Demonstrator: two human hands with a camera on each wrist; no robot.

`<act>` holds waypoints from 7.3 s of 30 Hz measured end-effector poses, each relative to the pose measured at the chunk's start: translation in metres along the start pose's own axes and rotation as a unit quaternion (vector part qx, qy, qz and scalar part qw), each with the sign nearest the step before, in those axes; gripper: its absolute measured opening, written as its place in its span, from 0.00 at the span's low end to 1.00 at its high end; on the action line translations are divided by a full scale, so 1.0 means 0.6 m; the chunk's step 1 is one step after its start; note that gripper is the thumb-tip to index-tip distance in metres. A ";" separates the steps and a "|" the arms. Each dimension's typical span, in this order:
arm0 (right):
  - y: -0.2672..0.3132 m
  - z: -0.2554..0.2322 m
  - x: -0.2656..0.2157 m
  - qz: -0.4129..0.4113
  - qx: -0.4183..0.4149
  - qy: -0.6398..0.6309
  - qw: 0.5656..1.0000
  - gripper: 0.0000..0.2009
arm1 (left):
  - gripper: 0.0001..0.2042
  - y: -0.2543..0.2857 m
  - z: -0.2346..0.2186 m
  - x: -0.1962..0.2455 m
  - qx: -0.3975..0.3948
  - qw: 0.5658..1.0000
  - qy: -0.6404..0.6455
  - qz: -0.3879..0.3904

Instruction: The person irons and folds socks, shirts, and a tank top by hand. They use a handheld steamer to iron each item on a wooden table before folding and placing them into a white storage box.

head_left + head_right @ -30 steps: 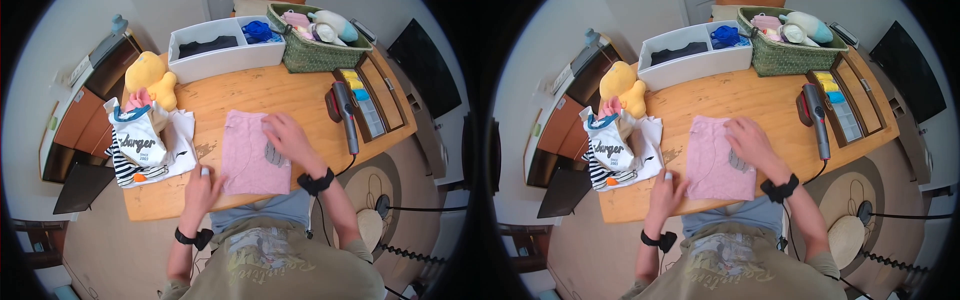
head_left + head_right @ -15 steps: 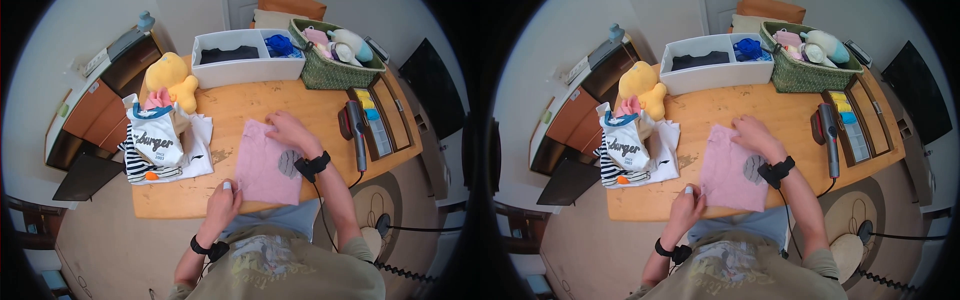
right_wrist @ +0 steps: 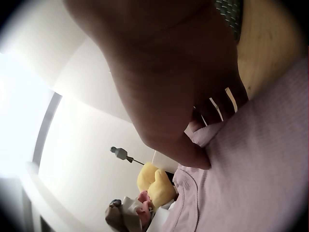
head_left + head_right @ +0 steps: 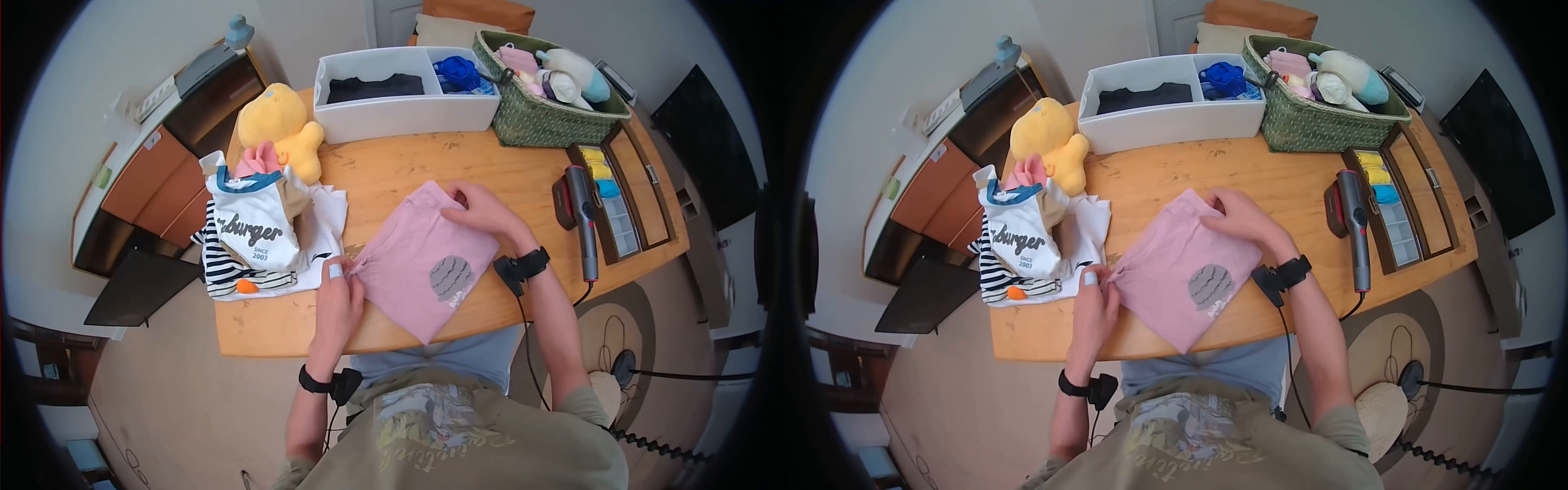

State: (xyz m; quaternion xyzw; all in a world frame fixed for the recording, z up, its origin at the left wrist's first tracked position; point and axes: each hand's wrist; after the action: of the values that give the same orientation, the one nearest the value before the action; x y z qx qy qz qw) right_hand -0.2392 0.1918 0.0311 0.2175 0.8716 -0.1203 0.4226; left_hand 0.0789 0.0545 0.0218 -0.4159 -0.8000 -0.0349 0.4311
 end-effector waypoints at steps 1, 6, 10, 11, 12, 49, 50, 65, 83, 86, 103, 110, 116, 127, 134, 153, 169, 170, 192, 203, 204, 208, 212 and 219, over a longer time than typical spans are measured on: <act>0.010 -0.003 0.001 -0.006 0.019 -0.031 0.999 0.15 | 0.11 -0.008 0.000 0.004 0.001 1.000 0.009 -0.004; 0.066 -0.019 -0.014 0.002 0.113 -0.088 0.990 0.14 | 0.11 -0.037 -0.006 0.022 0.020 0.999 0.023 0.042; 0.094 -0.036 -0.034 -0.029 0.186 -0.088 0.978 0.15 | 0.09 -0.070 -0.028 0.047 0.032 0.994 0.020 0.103; 0.095 -0.041 -0.038 -0.039 0.196 -0.086 0.976 0.14 | 0.09 -0.082 -0.035 0.057 0.031 0.992 0.017 0.119; 0.095 -0.045 -0.042 -0.049 0.207 -0.083 0.974 0.14 | 0.09 -0.095 -0.042 0.066 0.030 0.990 0.014 0.134; -0.461 -0.190 -0.027 -0.074 0.156 0.041 0.984 0.17 | 0.06 -0.766 -0.034 -0.021 -0.080 0.986 -0.018 0.144; -0.449 -0.195 -0.042 -0.068 0.140 0.023 0.988 0.17 | 0.06 -0.767 -0.043 -0.022 -0.096 0.985 -0.025 0.139; -0.508 -0.119 -0.042 -0.070 0.279 0.399 0.870 0.16 | 0.10 -0.798 0.051 -0.118 -0.059 0.905 -0.290 0.307; -0.501 -0.109 -0.052 -0.014 -0.187 0.319 0.929 0.13 | 0.14 -0.719 0.051 -0.076 -0.421 0.854 -0.282 0.122; -0.493 -0.102 -0.059 0.018 -0.211 0.383 0.899 0.16 | 0.15 -0.721 0.058 -0.079 -0.427 0.846 -0.287 0.143; -0.486 -0.122 -0.066 -0.029 -0.239 0.355 0.903 0.14 | 0.11 -0.728 0.027 -0.058 -0.437 0.835 -0.300 0.150; -0.495 -0.109 -0.075 0.055 -0.288 0.322 0.900 0.17 | 0.20 -0.736 0.033 -0.050 -0.510 0.778 -0.358 0.080; -0.497 -0.078 -0.050 0.006 -0.072 0.417 0.906 0.16 | 0.18 -0.725 0.046 -0.068 -0.476 0.821 -0.314 0.036; -0.489 -0.082 -0.057 -0.024 -0.053 0.442 0.895 0.13 | 0.18 -0.736 0.079 -0.111 -0.314 0.835 -0.406 0.197; -0.441 -0.101 -0.067 -0.138 0.030 0.311 0.940 0.13 | 0.19 -0.731 0.076 -0.111 -0.346 0.833 -0.392 0.179; 0.096 0.058 -0.039 0.046 0.118 -0.135 0.983 0.09 | 0.16 -0.306 -0.338 -0.049 -0.012 0.974 -0.143 0.174; 0.125 0.134 0.004 0.019 0.219 -0.094 0.971 0.09 | 0.24 -0.180 -0.174 -0.229 0.155 0.982 -0.091 0.056; 0.124 0.133 0.004 0.019 0.220 -0.099 0.970 0.09 | 0.24 -0.177 -0.166 -0.236 0.163 0.982 -0.086 0.045; 0.113 0.136 -0.002 0.011 0.240 -0.010 0.971 0.09 | 0.27 -0.160 -0.123 -0.303 0.313 0.941 -0.125 -0.007; 0.114 0.136 -0.002 -0.012 0.251 -0.006 0.968 0.09 | 0.26 -0.146 -0.127 -0.255 0.287 0.949 -0.091 -0.096; 0.113 0.136 -0.003 -0.012 0.250 -0.007 0.968 0.09 | 0.26 -0.148 -0.127 -0.255 0.284 0.948 -0.094 -0.105; 0.114 0.137 -0.007 0.002 0.253 -0.052 0.966 0.07 | 0.25 -0.148 -0.125 -0.268 0.287 0.949 -0.103 -0.080; 0.115 0.136 0.006 -0.001 0.248 -0.094 0.964 0.07 | 0.25 -0.145 -0.125 -0.266 0.273 0.954 -0.086 -0.090; 0.126 0.133 0.011 0.025 0.233 -0.185 0.954 0.09 | 0.20 -0.137 -0.148 -0.257 0.288 0.956 0.007 -0.048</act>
State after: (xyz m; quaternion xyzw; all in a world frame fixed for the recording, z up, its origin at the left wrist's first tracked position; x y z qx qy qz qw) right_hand -0.1518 0.2283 -0.0253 0.3057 0.7204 -0.3474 0.5166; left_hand 0.1238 -0.1338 -0.0085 -0.2351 -0.7920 0.1729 0.5362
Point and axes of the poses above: each hand's wrist, its own y-axis away from the middle knuckle, its own z-axis out of the palm, x = y × z, and after that the axes turned 4 degrees about x, right-handed
